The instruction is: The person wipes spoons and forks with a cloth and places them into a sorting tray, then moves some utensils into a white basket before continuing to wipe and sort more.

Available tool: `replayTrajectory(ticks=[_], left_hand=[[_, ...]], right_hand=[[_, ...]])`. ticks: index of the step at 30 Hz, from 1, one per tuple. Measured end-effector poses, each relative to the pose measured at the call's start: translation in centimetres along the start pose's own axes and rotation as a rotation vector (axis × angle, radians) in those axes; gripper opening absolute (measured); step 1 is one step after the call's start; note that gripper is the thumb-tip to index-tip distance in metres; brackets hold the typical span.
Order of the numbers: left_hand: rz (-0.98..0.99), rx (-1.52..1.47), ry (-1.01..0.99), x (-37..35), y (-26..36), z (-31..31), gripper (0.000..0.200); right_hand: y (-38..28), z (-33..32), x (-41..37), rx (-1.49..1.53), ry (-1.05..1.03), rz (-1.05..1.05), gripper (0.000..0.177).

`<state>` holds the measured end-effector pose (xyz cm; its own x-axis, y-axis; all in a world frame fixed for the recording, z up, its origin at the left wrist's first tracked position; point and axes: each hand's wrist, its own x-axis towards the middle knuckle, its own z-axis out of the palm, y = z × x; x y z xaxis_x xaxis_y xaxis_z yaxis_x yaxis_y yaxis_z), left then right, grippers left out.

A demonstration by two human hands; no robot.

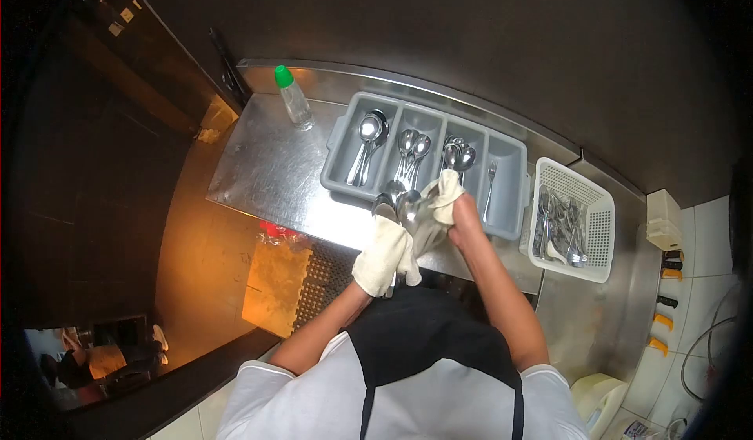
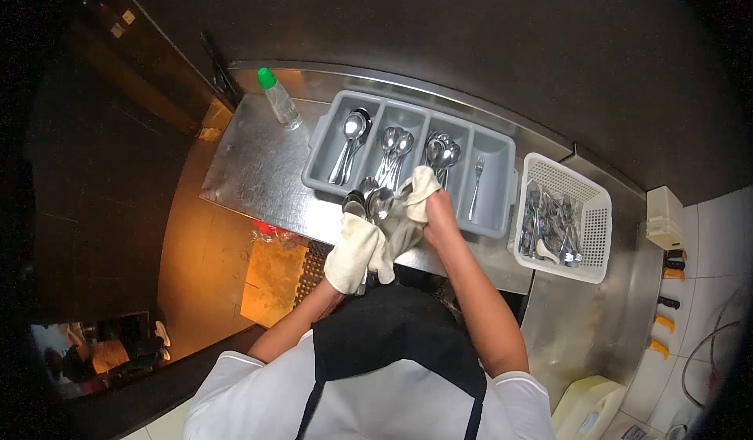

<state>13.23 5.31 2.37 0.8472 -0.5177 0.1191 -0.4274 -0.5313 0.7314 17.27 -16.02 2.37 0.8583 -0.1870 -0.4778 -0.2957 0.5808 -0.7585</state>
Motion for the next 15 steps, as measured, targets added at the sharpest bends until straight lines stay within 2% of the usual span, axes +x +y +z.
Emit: replayTrajectory(ticks=[1, 3, 4, 5, 7, 9, 10, 11, 12, 14, 15], left_hand=[[-0.018, -0.013, -0.028, 0.0, -0.1, 0.0, 0.022], [-0.091, -0.157, -0.084, 0.5, 0.8, -0.7, 0.02], [-0.145, -0.287, -0.112, 1.2, 2.7, -2.1, 0.02], [-0.161, -0.333, -0.128, 1.4, 3.4, -2.4, 0.019], [-0.155, -0.336, -0.147, 1.6, 4.3, -2.8, 0.014], [-0.156, -0.198, -0.183, 1.5, 4.1, -3.1, 0.011], [-0.178, -0.104, -0.219, 1.3, 3.7, -3.1, 0.011], [0.079, 0.005, -0.037, 1.1, 1.9, -1.6, 0.012], [0.307, 0.161, 0.184, 1.0, 0.0, -0.2, 0.014], [0.072, -0.067, 0.089, 0.1, 0.7, -0.4, 0.013], [-0.122, -0.228, 0.043, 0.2, 1.1, -0.7, 0.014]], right_hand=[[-1.2, 0.4, -0.7, 0.015, -0.052, -0.008, 0.023], [-1.3, 1.6, -2.9, -0.251, -0.078, -0.047, 0.026], [-0.8, 2.0, -3.5, -0.533, -0.103, -0.116, 0.03], [0.2, 2.2, -3.4, -0.725, -0.193, -0.281, 0.027], [0.9, 2.4, -2.8, -0.731, -0.183, -0.405, 0.024], [1.0, 1.3, -1.0, -0.684, -0.061, -0.464, 0.023], [0.4, 1.6, -0.3, -0.546, 0.117, -0.34, 0.024], [-0.2, 2.0, 0.0, -0.413, 0.155, -0.435, 0.025], [0.2, 2.0, 0.2, -0.356, 0.155, -0.409, 0.025], [1.4, 2.9, -0.7, -0.255, 0.18, -0.281, 0.026], [2.4, 4.0, -2.0, -0.21, 0.208, -0.18, 0.027]])
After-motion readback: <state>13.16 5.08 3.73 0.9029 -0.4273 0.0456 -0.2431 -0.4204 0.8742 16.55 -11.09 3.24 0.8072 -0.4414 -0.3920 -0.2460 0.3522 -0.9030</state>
